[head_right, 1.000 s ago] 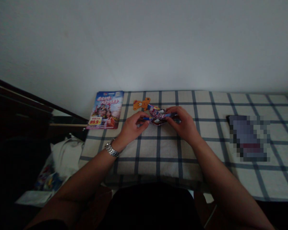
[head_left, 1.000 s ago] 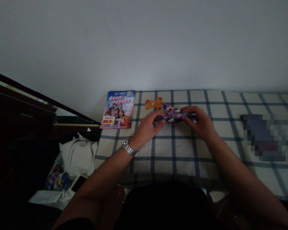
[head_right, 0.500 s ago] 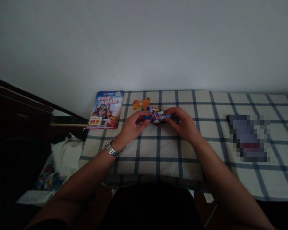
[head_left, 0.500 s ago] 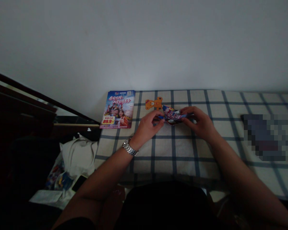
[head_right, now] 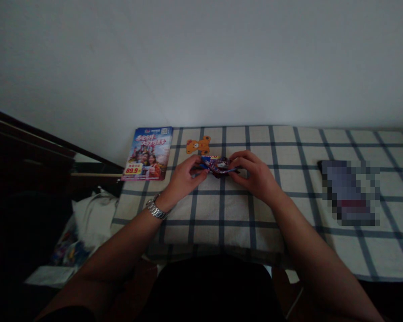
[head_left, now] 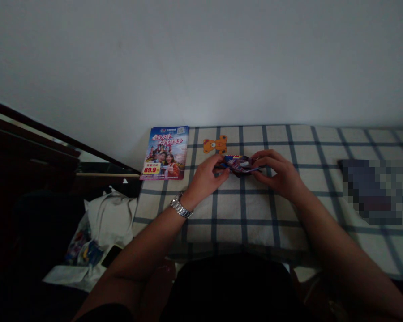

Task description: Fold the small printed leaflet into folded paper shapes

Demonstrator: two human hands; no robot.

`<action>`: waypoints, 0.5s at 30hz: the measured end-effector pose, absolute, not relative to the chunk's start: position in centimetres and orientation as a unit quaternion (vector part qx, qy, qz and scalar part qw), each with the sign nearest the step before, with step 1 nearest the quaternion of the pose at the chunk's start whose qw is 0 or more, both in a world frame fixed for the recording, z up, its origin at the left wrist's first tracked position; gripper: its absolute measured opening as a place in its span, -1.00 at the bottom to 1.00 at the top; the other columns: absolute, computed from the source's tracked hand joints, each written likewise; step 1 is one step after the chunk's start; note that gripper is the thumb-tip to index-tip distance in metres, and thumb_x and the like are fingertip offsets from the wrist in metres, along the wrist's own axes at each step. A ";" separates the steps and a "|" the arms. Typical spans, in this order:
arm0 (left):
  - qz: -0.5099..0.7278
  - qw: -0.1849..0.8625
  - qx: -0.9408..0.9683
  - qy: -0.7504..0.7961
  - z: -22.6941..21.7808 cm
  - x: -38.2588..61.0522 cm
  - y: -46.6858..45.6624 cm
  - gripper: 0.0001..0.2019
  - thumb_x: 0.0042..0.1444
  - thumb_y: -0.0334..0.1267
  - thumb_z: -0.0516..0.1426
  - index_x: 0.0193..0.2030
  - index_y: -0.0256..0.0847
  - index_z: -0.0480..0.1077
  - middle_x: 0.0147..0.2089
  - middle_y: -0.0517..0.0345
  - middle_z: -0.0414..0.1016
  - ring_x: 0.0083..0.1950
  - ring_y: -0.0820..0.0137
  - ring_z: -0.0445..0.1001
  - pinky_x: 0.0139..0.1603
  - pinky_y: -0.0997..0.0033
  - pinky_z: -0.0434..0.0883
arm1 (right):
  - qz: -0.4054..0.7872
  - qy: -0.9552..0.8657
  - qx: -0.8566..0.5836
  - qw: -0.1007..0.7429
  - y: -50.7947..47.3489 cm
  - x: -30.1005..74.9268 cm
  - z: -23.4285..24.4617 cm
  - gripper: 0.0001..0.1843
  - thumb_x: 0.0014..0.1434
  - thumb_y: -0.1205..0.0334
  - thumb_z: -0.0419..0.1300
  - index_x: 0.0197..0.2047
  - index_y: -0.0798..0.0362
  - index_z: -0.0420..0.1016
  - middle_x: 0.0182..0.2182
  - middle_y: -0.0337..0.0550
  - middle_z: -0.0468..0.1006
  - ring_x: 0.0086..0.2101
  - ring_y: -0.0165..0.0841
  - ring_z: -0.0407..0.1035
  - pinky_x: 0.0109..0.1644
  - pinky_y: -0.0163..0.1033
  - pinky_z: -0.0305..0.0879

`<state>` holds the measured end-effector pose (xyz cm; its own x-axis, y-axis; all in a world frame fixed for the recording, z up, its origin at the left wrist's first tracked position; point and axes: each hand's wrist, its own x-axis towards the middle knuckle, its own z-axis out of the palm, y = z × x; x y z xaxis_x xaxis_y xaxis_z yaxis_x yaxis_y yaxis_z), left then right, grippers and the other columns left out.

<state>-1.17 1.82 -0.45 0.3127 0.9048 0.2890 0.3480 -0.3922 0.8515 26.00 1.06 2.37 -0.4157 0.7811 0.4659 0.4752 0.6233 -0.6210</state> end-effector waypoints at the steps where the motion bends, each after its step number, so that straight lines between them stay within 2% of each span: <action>1: 0.402 0.349 0.731 0.426 -0.4 -1.2 1.8 -0.80 0.32 -0.33 0.25 0.06 -0.21 0.44 0.03 0.05 0.59 -0.06 0.40 0.65 0.00 0.38 0.68 | 0.198 -0.819 -0.383 0.378 1.0 26.0 2.3 -0.87 0.31 0.29 0.33 -0.08 -0.11 0.57 0.05 -0.04 0.58 0.04 -0.12 0.55 0.13 0.05 0.58; 4: 0.409 0.367 0.723 0.419 -0.3 -1.3 1.7 -0.82 0.34 -0.29 0.23 0.04 -0.22 0.44 0.02 0.02 0.58 -0.04 0.37 0.65 -0.01 0.36 0.68 | 0.189 -0.823 -0.383 0.375 1.0 26.0 2.2 -0.86 0.30 0.31 0.33 -0.09 -0.10 0.57 0.05 -0.04 0.58 0.04 -0.12 0.55 0.12 0.04 0.58; 7: 0.416 0.401 0.703 0.414 -0.1 -1.3 1.6 -0.77 0.42 -0.10 0.19 0.04 -0.22 0.44 0.02 -0.03 0.59 0.00 0.30 0.65 -0.02 0.33 0.68 | 0.181 -0.827 -0.384 0.369 0.9 26.0 2.2 -0.85 0.30 0.33 0.32 -0.09 -0.10 0.57 0.05 -0.04 0.58 0.04 -0.12 0.55 0.11 0.03 0.58; 10: 0.422 0.415 0.691 0.415 0.0 -1.3 1.5 -0.63 0.44 0.04 0.18 0.19 -0.16 0.42 0.11 -0.07 0.60 0.05 0.26 0.65 -0.02 0.31 0.68 | 0.175 -0.830 -0.384 0.364 0.8 25.9 2.3 -0.85 0.31 0.33 0.31 -0.08 -0.10 0.56 0.05 -0.04 0.57 0.03 -0.13 0.56 0.11 0.03 0.59; 12: 0.422 0.403 0.701 0.411 0.3 -1.3 1.5 -0.58 0.47 0.03 0.14 0.34 -0.07 0.36 0.23 -0.07 0.55 0.11 0.26 0.63 0.02 0.30 0.68 | 0.172 -0.831 -0.385 0.362 0.8 25.9 2.2 -0.85 0.32 0.32 0.31 -0.08 -0.10 0.55 0.06 -0.04 0.56 0.04 -0.13 0.56 0.11 0.03 0.58; 15: 0.417 0.368 0.730 0.396 0.5 -1.4 1.5 -0.61 0.52 -0.02 0.08 0.40 0.03 0.35 0.36 -0.01 0.48 0.23 0.25 0.58 0.07 0.29 0.67 | 0.171 -0.831 -0.384 0.364 0.9 25.9 2.2 -0.84 0.31 0.33 0.31 -0.08 -0.10 0.55 0.05 -0.04 0.56 0.04 -0.13 0.55 0.12 0.04 0.58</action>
